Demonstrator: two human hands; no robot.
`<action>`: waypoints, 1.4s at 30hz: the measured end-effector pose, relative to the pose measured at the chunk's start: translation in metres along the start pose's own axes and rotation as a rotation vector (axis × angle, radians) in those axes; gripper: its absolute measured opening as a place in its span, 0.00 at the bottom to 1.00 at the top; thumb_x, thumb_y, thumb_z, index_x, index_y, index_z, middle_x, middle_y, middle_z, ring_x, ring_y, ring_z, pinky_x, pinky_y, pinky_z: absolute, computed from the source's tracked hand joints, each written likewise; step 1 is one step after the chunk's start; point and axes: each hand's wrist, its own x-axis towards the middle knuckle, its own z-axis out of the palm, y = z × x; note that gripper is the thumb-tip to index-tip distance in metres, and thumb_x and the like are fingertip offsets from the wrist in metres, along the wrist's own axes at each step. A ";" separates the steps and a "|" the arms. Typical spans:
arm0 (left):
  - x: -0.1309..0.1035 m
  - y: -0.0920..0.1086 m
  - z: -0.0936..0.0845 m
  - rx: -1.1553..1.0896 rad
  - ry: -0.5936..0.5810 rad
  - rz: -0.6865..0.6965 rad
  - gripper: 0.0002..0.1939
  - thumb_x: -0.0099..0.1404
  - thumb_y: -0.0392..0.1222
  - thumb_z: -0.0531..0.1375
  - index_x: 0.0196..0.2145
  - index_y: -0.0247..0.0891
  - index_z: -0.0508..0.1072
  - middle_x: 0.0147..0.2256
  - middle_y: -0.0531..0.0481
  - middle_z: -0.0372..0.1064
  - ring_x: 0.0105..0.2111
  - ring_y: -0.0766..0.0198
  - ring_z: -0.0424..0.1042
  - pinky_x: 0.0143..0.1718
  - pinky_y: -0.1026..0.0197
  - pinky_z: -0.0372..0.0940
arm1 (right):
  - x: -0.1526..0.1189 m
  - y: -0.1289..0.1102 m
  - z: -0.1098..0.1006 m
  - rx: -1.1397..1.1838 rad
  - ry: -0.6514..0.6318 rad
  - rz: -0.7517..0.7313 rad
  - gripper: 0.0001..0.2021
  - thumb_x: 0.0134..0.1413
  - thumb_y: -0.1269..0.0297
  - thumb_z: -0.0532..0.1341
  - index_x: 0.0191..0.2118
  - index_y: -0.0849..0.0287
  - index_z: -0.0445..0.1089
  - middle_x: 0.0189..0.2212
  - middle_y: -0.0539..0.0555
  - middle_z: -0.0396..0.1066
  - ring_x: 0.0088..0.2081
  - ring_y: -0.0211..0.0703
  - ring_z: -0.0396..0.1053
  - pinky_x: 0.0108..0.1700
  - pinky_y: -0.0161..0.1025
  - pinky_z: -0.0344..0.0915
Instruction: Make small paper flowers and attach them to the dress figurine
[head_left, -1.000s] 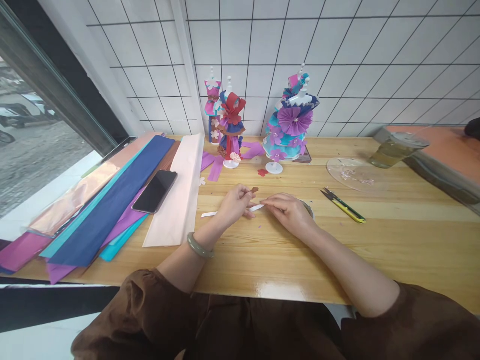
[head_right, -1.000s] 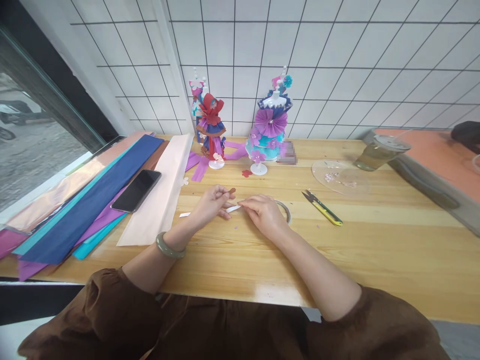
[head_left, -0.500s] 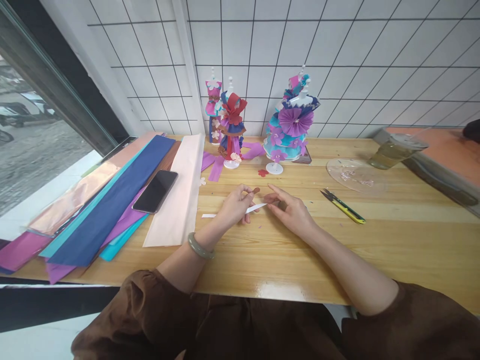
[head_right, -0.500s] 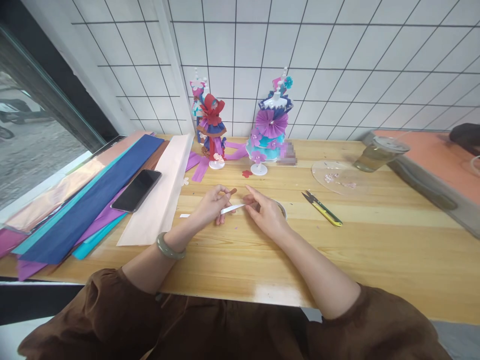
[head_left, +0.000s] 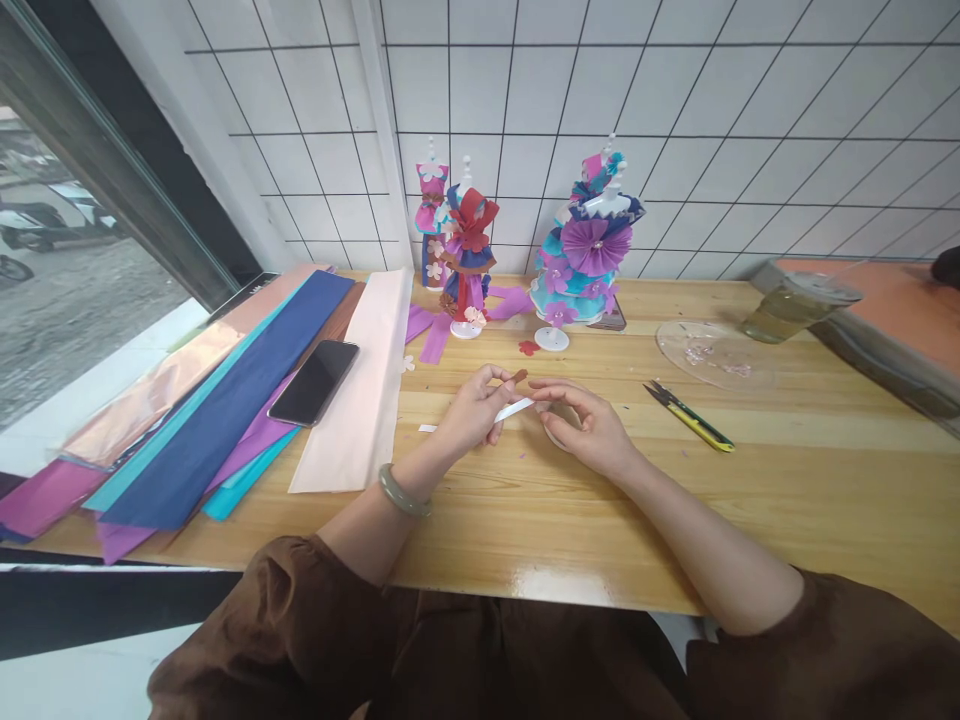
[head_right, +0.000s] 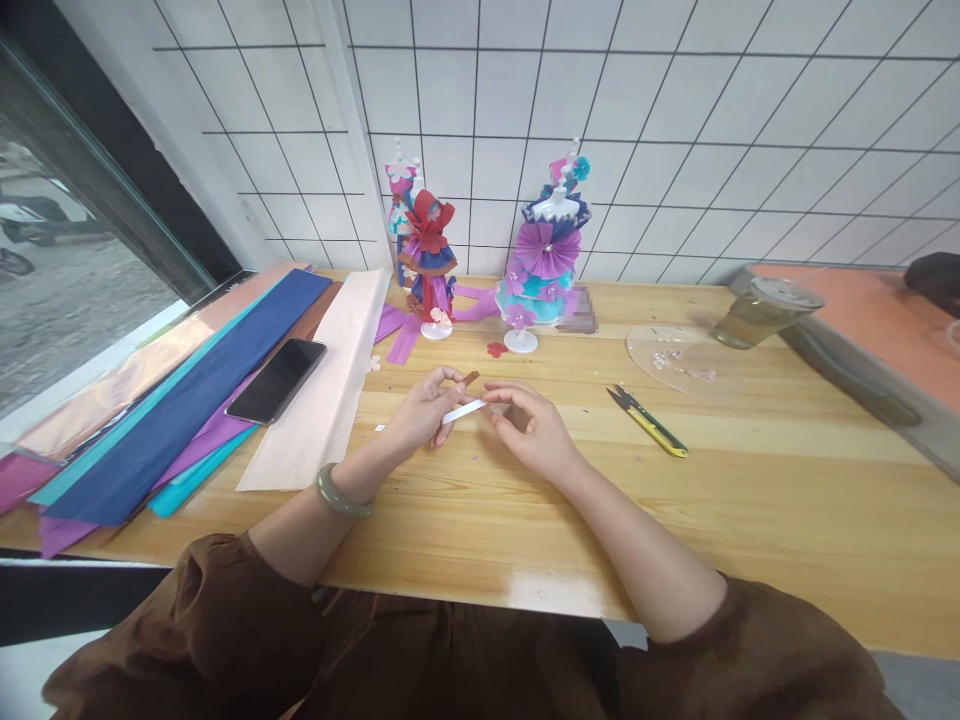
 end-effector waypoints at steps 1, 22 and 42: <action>0.000 0.000 0.000 0.000 0.002 -0.004 0.14 0.59 0.52 0.51 0.36 0.40 0.56 0.28 0.52 0.70 0.07 0.77 0.54 0.06 0.72 0.46 | 0.000 -0.002 0.001 -0.013 0.009 0.000 0.08 0.47 0.68 0.57 0.36 0.56 0.69 0.44 0.55 0.67 0.48 0.44 0.63 0.51 0.44 0.57; -0.006 0.001 0.011 0.238 0.048 0.070 0.14 0.61 0.52 0.47 0.38 0.40 0.57 0.21 0.58 0.64 0.08 0.76 0.56 0.08 0.72 0.47 | -0.001 -0.002 0.009 -0.177 0.054 0.043 0.08 0.54 0.60 0.52 0.36 0.55 0.66 0.34 0.54 0.69 0.36 0.43 0.67 0.39 0.41 0.63; -0.007 0.006 0.009 0.231 0.059 0.008 0.15 0.61 0.52 0.47 0.39 0.40 0.57 0.30 0.51 0.70 0.07 0.78 0.52 0.07 0.72 0.47 | 0.002 0.007 0.008 0.093 0.195 0.202 0.11 0.55 0.55 0.51 0.35 0.56 0.62 0.34 0.54 0.69 0.35 0.43 0.67 0.39 0.41 0.63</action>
